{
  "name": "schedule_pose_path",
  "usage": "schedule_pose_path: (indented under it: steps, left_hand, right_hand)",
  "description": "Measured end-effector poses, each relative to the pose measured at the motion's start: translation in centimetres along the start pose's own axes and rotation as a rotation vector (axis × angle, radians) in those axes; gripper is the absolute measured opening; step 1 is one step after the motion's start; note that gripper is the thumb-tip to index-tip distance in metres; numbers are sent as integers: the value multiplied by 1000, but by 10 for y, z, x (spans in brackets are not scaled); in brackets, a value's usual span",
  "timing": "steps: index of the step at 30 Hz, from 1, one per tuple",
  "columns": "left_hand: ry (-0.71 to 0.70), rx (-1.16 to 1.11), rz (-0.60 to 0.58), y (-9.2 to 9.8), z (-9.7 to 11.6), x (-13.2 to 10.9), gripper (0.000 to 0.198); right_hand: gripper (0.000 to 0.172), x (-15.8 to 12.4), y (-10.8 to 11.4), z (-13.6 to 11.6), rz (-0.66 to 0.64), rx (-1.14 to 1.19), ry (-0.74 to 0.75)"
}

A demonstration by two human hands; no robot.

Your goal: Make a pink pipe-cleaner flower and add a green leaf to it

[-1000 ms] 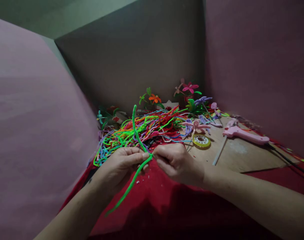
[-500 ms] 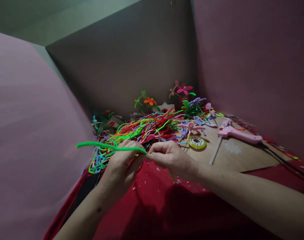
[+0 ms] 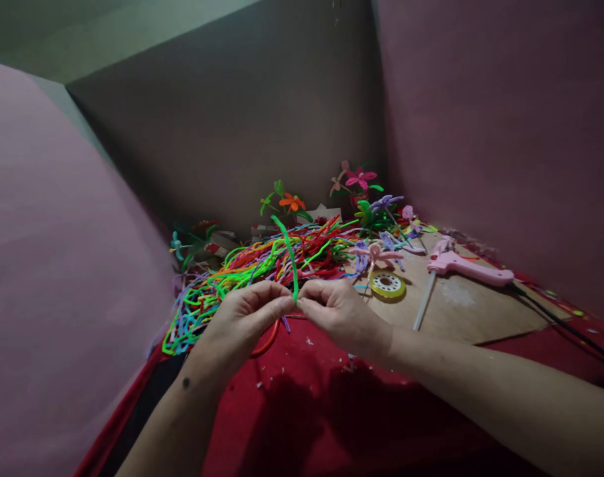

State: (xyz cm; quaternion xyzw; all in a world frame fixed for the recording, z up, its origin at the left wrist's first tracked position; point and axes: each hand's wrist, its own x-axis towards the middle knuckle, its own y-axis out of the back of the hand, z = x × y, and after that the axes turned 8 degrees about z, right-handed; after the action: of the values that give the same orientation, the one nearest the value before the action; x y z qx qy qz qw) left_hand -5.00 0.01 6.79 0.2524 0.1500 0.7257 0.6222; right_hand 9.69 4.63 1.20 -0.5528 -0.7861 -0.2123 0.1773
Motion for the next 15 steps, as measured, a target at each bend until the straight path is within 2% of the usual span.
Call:
schedule_pose_path:
  steps: [2,6,8,10,15]
  left_hand:
    - [-87,129,38,-2,0,-3,16]
    - [-311,414,204,-11,0,-9,13]
    - [-356,492,242,-15,1,-9,14]
    - [-323,496,213,-15,2,-7,16]
    - [-148,334,-23,-7,1,2,24]
  right_hand:
    - [24,0,0,1,-3,-16,9]
    - [25,0,0,0,9,-58,38]
    - [25,-1,0,1,40,-104,58]
    - [23,-2,-1,2,64,-171,103]
    - [18,-5,-3,8,84,-321,296]
